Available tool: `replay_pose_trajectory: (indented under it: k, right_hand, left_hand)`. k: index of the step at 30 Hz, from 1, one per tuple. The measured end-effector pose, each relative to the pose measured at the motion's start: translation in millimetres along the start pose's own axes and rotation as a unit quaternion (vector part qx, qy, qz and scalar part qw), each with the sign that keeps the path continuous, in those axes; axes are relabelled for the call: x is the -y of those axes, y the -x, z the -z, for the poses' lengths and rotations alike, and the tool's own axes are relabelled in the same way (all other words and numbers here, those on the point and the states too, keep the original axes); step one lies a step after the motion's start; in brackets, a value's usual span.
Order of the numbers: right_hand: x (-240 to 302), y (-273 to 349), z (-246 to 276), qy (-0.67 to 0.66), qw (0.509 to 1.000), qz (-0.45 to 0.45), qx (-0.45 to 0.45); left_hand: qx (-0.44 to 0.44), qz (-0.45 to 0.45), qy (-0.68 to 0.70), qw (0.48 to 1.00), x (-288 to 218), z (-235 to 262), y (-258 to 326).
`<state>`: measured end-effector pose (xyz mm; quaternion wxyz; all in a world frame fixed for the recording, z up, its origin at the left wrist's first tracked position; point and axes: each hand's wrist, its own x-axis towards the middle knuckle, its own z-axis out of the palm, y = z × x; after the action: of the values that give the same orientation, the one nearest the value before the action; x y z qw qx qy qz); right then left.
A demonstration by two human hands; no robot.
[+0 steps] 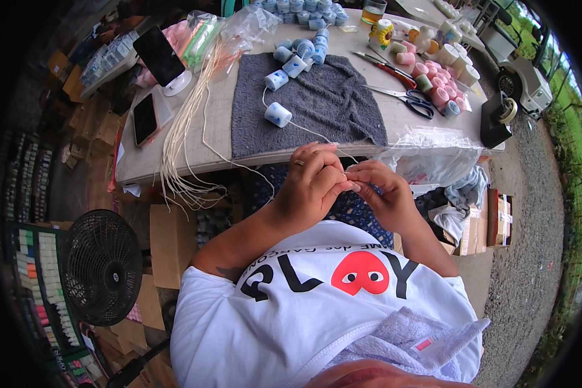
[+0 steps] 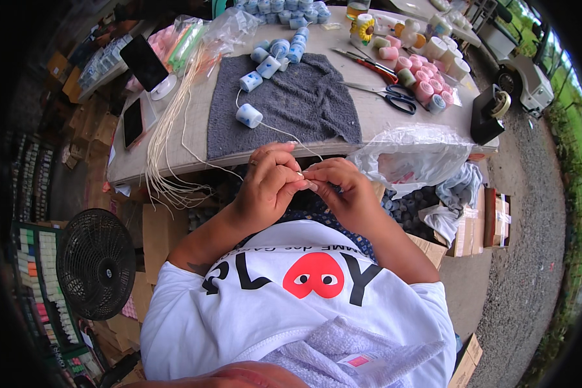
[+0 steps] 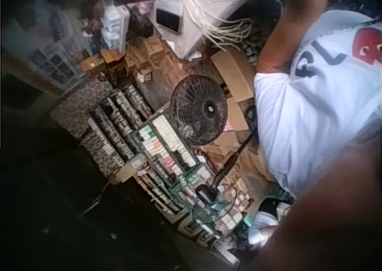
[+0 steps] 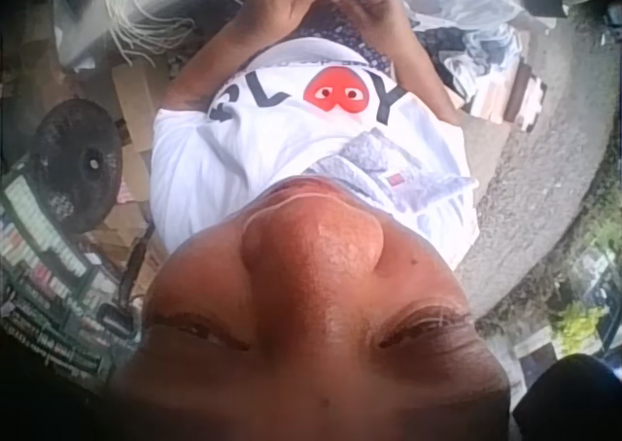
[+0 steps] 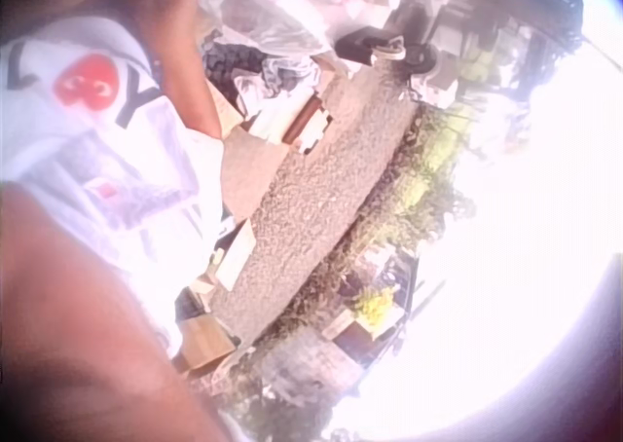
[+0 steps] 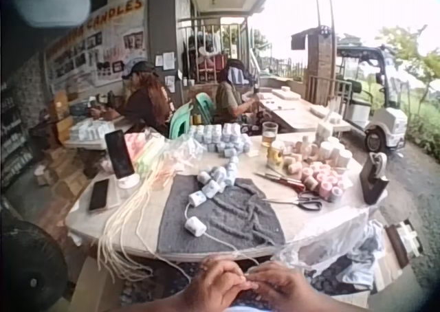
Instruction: The person threads small cylindrical foam pieces onto a white string, ties knots between them, and uses scissors to trim excess string. They repeatedly reach into a box to retrieve foam pieces and place the assembled string on a gray cloth on the table.
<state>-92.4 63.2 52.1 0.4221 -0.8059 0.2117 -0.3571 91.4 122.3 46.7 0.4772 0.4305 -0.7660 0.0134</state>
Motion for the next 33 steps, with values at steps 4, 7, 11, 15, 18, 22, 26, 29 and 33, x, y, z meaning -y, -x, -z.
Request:
replay_pose_trajectory:
  k: [4,7,11,15,18,22,26,29,33]
  right_hand:
    - [0.5,0.1,2.2,0.022,1.0,-0.007,0.009]
    - [1.3,2.4,1.3,-0.029,0.999,-0.032,-0.007]
    - [4.7,5.0,-3.3,0.014,0.996,0.014,-0.085]
    - [8.2,3.1,-6.8,0.15,0.971,0.114,-0.145]
    - [6.9,3.4,-4.0,0.163,0.968,0.112,-0.156]
    - [5.4,3.3,-3.5,0.119,0.975,0.088,-0.168]
    - [9.7,3.5,2.2,0.092,0.983,0.052,-0.153]
    - [6.0,4.4,7.3,0.106,0.982,0.043,-0.147]
    - [-10.9,7.3,7.3,0.083,0.988,0.028,-0.129]
  left_hand:
    - [0.004,-0.033,-0.076,0.997,-2.0,2.1,-2.5]
    - [-0.001,-0.048,-0.068,0.997,-2.8,1.6,-6.2]
    - [-0.023,0.078,0.134,0.988,0.5,-4.6,-2.7]
    - [-0.036,0.152,0.329,0.931,2.8,-16.0,0.8]
    - [0.039,0.234,0.539,0.809,-1.5,-14.0,-4.2]
    - [0.173,0.248,0.599,0.741,-2.8,-18.9,-1.1]
    - [0.141,0.204,0.548,0.799,3.9,-31.2,4.5]
    - [0.126,0.252,0.486,0.827,2.4,-25.5,-0.2]
    - [0.152,0.324,0.378,0.854,10.4,-20.1,2.2]
